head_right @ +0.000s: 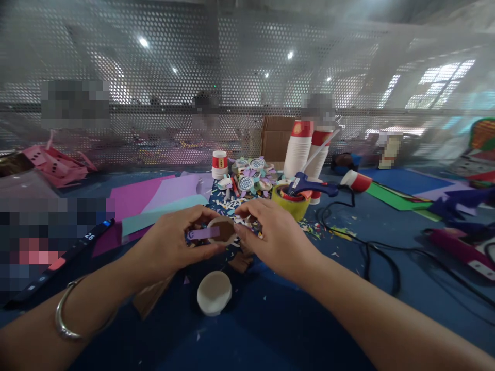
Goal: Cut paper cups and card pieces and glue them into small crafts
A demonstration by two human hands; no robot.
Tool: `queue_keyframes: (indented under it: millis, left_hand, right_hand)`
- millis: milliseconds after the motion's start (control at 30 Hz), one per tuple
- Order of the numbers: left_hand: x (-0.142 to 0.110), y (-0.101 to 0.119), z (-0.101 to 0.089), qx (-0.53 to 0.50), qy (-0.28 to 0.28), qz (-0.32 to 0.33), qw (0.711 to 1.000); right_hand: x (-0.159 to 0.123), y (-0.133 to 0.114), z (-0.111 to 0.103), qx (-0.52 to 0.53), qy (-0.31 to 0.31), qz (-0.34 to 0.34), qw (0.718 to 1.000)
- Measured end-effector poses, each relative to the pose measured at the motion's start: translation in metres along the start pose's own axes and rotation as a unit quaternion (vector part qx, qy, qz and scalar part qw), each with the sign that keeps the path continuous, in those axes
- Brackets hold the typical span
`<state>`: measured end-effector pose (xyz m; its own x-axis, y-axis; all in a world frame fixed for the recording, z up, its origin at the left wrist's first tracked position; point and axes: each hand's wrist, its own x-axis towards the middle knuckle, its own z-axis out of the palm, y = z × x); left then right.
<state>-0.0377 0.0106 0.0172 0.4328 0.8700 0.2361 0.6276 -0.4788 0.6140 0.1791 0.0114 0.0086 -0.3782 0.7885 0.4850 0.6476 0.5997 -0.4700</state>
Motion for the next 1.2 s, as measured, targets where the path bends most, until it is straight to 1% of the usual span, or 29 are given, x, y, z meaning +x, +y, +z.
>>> queue_keyframes:
  millis: [67, 100, 133, 167, 233, 300, 333, 400, 467, 567, 667, 733, 800, 867, 1033, 1200]
  left_hand:
    - [0.001, -0.004, -0.001, 0.002, 0.017, -0.019, 1.0]
    - [0.002, -0.006, -0.002, 0.003, 0.025, -0.027, 0.999]
    - [0.002, -0.008, -0.003, 0.005, 0.032, -0.033, 0.999]
    - [0.003, -0.011, -0.004, 0.008, 0.039, -0.036, 0.999]
    - [0.005, -0.015, -0.006, 0.018, 0.05, -0.036, 0.998]
    - [0.005, -0.017, -0.008, 0.031, 0.061, -0.032, 0.997]
    - [0.006, -0.018, -0.008, 0.038, 0.064, -0.031, 0.997]
    - [0.006, -0.02, -0.008, 0.048, 0.065, -0.03, 0.996]
    - [0.006, -0.021, -0.007, 0.048, 0.058, -0.03, 0.997]
    - [0.006, -0.021, -0.005, 0.034, 0.045, -0.03, 0.998]
    - [0.006, -0.02, -0.006, 0.022, 0.031, -0.031, 0.999]
    - [0.005, -0.018, -0.007, 0.01, 0.013, -0.025, 1.0]
    - [0.004, -0.015, -0.007, -0.004, -0.011, -0.016, 1.0]
    - [0.003, -0.013, -0.006, -0.016, -0.032, -0.008, 0.999]
    - [0.001, -0.008, 0.0, -0.04, -0.057, 0.001, 0.998]
    - [0.0, -0.005, 0.001, -0.059, -0.097, 0.016, 0.993]
  right_hand:
    - [-0.003, -0.004, -0.002, -0.031, 0.046, -0.046, 0.997]
    - [-0.004, -0.007, -0.002, -0.032, 0.051, -0.068, 0.996]
    - [-0.006, -0.01, -0.002, -0.025, 0.04, -0.088, 0.995]
    - [-0.008, -0.013, -0.001, -0.015, 0.012, -0.106, 0.994]
    - [-0.011, -0.018, 0.004, 0.0, -0.078, -0.135, 0.988]
    - [-0.014, -0.022, 0.01, -0.002, -0.165, -0.151, 0.975]
    - [-0.015, -0.024, 0.013, -0.008, -0.193, -0.155, 0.969]
    - [-0.017, -0.025, 0.019, -0.025, -0.224, -0.156, 0.962]
    - [-0.018, -0.026, 0.023, -0.038, -0.235, -0.153, 0.959]
    - [-0.018, -0.029, 0.022, -0.036, -0.239, -0.15, 0.959]
    - [-0.017, -0.03, 0.013, -0.003, -0.219, -0.156, 0.963]
    - [-0.016, -0.029, 0.004, 0.021, -0.179, -0.161, 0.97]
    - [-0.014, -0.025, -0.004, 0.029, -0.126, -0.158, 0.979]
    - [-0.011, -0.021, -0.009, 0.021, -0.098, -0.149, 0.984]
    - [-0.006, -0.012, -0.009, 0.009, -0.108, -0.151, 0.983]
    - [-0.005, -0.011, -0.007, 0.012, -0.112, -0.159, 0.981]
